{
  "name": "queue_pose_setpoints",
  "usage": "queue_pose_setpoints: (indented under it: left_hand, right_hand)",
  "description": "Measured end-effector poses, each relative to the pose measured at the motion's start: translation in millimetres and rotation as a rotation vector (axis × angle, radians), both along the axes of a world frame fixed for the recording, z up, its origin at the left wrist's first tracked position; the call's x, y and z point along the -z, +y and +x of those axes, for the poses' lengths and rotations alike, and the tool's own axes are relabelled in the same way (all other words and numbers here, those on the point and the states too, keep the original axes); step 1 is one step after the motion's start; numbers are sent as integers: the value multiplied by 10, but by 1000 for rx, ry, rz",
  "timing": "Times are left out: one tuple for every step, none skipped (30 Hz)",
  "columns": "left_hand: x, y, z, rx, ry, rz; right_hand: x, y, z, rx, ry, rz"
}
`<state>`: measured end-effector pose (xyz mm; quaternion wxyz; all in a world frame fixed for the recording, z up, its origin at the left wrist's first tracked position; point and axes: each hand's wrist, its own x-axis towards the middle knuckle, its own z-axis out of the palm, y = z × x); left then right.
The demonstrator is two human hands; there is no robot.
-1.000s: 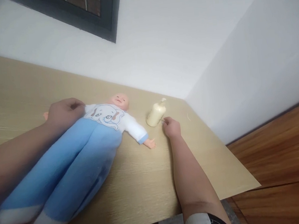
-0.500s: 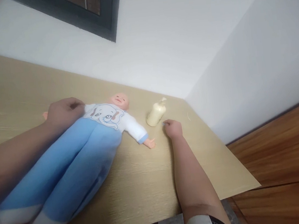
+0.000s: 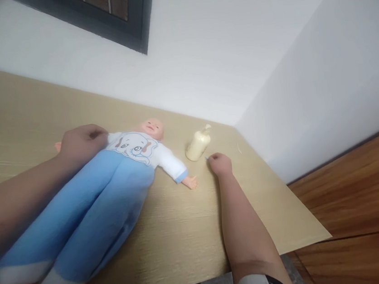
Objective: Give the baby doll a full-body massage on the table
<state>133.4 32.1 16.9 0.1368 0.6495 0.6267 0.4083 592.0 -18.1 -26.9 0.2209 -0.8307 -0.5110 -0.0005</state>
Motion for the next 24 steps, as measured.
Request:
queue_pose_setpoints:
  left_hand:
    - [1,2,-3,9,-5,-3]
    - [3,6,-6,14,-10,-4]
    - [5,10,-8,18,-14,-9]
    - [8,14,-10,17,-19,-15]
    - [11,18,-10,16,-21,-23]
    - [13,21,-10,17,-21,-31]
    - [14,22,-10,20,-21,-38]
    - [14,21,-8,20,-18,-39]
    - [13,19,-6,18,-12,-34]
    - [11,15,-3,14,-2,-26]
    - [10,10,-1,3,5,-16]
    - [8,6,0,-3,13,-6]
    - [8,4,1,-9,16,4]
    - [10,5,0,-6,15,8]
    - [13,9,-3,0,10,8]
    - [19,16,-6,6,3,5]
    - [25,25,-10,14,-4,1]
    - [32,35,-14,19,-9,-4]
    - [38,45,-18,20,-14,-6]
    - [43,52,-21,22,-14,-7]
    - [44,57,-23,20,-13,-4]
    - [43,58,-24,22,-9,-3]
    - [39,56,-23,24,-5,-5]
    - [33,52,-22,25,-1,-5]
  right_hand:
    - [5,7,-2,1,4,-10]
    - [12,15,-5,0,8,-17]
    - [19,24,-7,-1,11,-21]
    - [27,32,-9,-3,12,-24]
    - [34,40,-10,-6,11,-24]
    - [40,47,-10,-9,8,-24]
    - [45,52,-9,-12,5,-23]
    - [48,55,-7,-15,1,-20]
    - [49,57,-5,-17,-3,-15]
    - [48,56,-3,-19,-7,-8]
    - [44,55,-1,-21,-12,1]
    - [38,52,0,-22,-17,10]
    - [32,50,0,-24,-24,19]
    - [25,47,-2,-27,-31,28]
    - [19,45,-4,-29,-39,36]
    - [14,45,-7,-32,-47,42]
    - [10,45,-11,-34,-55,46]
    - [7,46,-16,-38,-63,48]
    - [6,48,-22,-42,-72,48]
    - [6,50,-28,-47,-81,45]
    - [6,52,-34,-54,-91,41]
    - [6,53,-42,-62,-102,36]
    - [5,53,-50,-72,-114,31]
    - [3,52,-59,-84,-127,25]
